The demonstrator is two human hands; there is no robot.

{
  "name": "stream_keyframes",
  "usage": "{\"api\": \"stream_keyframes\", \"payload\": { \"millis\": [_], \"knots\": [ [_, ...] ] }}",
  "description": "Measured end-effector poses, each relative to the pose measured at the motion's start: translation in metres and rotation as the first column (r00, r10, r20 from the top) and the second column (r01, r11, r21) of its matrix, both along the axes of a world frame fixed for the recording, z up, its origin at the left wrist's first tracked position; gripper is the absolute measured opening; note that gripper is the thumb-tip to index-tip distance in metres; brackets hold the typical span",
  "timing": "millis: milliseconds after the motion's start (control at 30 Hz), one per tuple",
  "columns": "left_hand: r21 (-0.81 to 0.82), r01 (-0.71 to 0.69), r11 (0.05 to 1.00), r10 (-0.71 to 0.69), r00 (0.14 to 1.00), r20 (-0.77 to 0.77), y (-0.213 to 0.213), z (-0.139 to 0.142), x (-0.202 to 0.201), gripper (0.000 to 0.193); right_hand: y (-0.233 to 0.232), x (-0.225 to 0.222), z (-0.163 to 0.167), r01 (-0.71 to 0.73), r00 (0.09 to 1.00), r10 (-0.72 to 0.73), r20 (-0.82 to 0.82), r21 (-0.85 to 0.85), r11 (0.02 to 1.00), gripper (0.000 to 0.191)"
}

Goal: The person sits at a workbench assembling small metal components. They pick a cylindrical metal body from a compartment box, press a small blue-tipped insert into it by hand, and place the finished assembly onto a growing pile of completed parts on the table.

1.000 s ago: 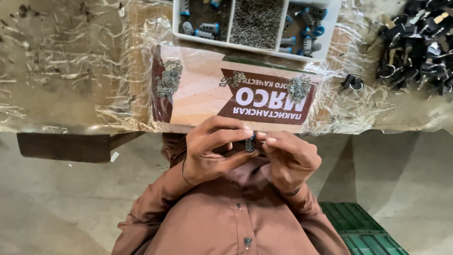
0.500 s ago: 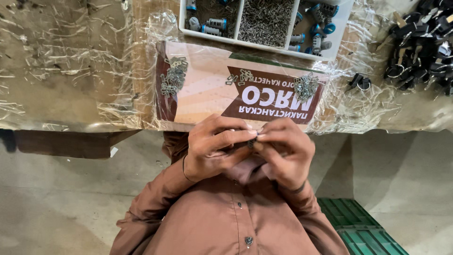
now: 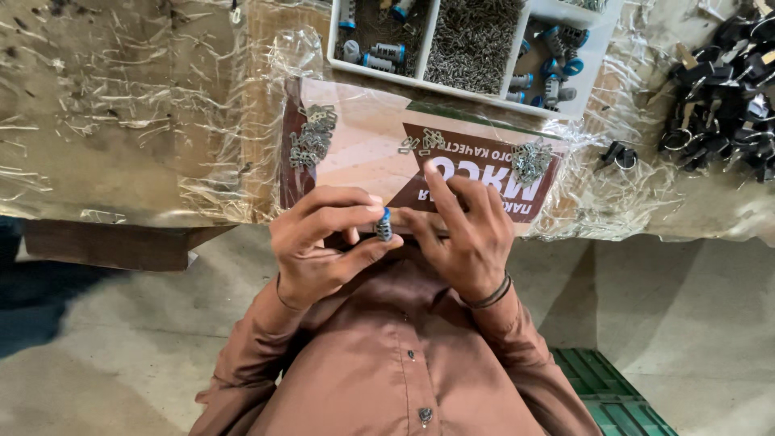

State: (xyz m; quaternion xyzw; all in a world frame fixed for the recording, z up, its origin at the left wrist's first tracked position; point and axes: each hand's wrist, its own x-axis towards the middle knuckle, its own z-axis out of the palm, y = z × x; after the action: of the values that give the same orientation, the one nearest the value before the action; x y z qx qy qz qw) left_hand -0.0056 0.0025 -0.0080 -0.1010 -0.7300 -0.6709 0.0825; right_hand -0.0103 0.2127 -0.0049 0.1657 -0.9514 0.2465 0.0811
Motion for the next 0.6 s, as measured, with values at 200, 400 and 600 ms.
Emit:
{"api": "stream_keyframes", "payload": {
  "millis": [200, 400, 600],
  "knots": [
    [0.032, 0.027, 0.999, -0.027, 1.000, 0.003, 0.004, -0.001, 0.000, 0.037, 0.013, 0.003, -0.006, -0.102, 0.995, 0.100, 0.029, 0.095, 0.990, 0.067],
    [0.041, 0.082, 0.996, -0.083, 0.996, 0.025, 0.013, -0.003, -0.001, 0.036, 0.033, 0.007, -0.007, -0.155, 0.987, 0.157, -0.025, 0.073, 0.985, 0.069],
    [0.015, 0.145, 0.989, -0.145, 0.989, 0.011, 0.020, 0.000, -0.003, 0.037, 0.012, 0.003, -0.010, -0.083, 0.994, 0.073, 0.079, 0.147, 0.986, 0.083]
  ]
}}
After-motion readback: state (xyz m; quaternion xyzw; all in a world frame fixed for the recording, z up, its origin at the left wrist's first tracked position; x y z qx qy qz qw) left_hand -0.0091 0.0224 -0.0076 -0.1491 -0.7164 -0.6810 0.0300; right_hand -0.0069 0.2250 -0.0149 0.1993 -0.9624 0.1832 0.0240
